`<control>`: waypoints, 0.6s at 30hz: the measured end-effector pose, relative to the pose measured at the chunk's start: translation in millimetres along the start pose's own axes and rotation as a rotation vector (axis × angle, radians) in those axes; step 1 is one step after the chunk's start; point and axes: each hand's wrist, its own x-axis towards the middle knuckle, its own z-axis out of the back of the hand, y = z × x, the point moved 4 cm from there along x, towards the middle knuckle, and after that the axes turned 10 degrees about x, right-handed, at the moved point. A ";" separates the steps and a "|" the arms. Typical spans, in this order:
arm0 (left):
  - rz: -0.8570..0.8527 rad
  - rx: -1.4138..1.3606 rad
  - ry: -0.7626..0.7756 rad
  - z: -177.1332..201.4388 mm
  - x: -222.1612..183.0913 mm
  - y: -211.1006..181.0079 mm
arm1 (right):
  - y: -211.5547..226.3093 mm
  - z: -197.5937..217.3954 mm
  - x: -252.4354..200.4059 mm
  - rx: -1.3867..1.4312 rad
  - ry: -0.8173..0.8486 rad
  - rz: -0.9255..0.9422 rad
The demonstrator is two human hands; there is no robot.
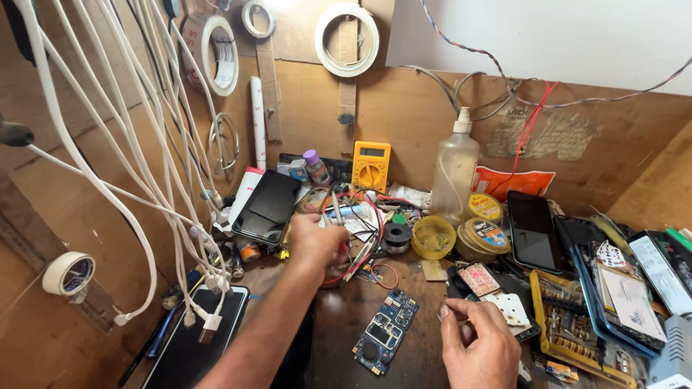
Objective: The person tests a circuit board with multimeter probes, cleans it with a brush and liquid from a bottle, and uses a soldering iron to apply heat to components on the board.
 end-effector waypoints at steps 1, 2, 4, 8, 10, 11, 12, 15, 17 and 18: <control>-0.021 -0.145 0.045 1.4 -4.4 -3.3 | 1.3 0.9 1.3 0.014 0.000 -0.002; -0.041 -0.290 0.089 5.8 -12.9 -3.5 | 3.5 1.3 2.0 0.027 -0.001 -0.005; -0.092 -0.447 0.125 15.1 -37.9 -0.9 | 12.1 4.3 1.7 0.072 -0.003 0.023; -0.180 -0.398 0.194 8.9 -98.4 6.5 | 40.4 8.3 -3.4 0.335 0.117 0.095; -0.132 -0.406 0.252 -5.1 -123.5 13.3 | 52.0 3.6 -3.7 0.480 0.227 0.042; -0.188 -0.389 0.271 -11.3 -133.4 14.8 | 54.2 0.9 -5.7 0.522 0.279 -0.025; -0.244 -0.372 0.291 -16.7 -141.6 16.5 | 56.5 -5.1 -8.5 0.564 0.331 -0.093; -0.291 -0.334 0.336 -22.0 -148.9 16.8 | 67.1 -14.0 0.1 0.522 0.320 -0.082; -0.279 -0.329 0.290 -15.7 -148.5 17.3 | 62.9 -12.4 9.5 0.476 0.307 -0.234; -0.274 -0.336 0.233 -7.6 -145.9 17.4 | 59.2 -9.7 13.3 0.453 0.301 -0.309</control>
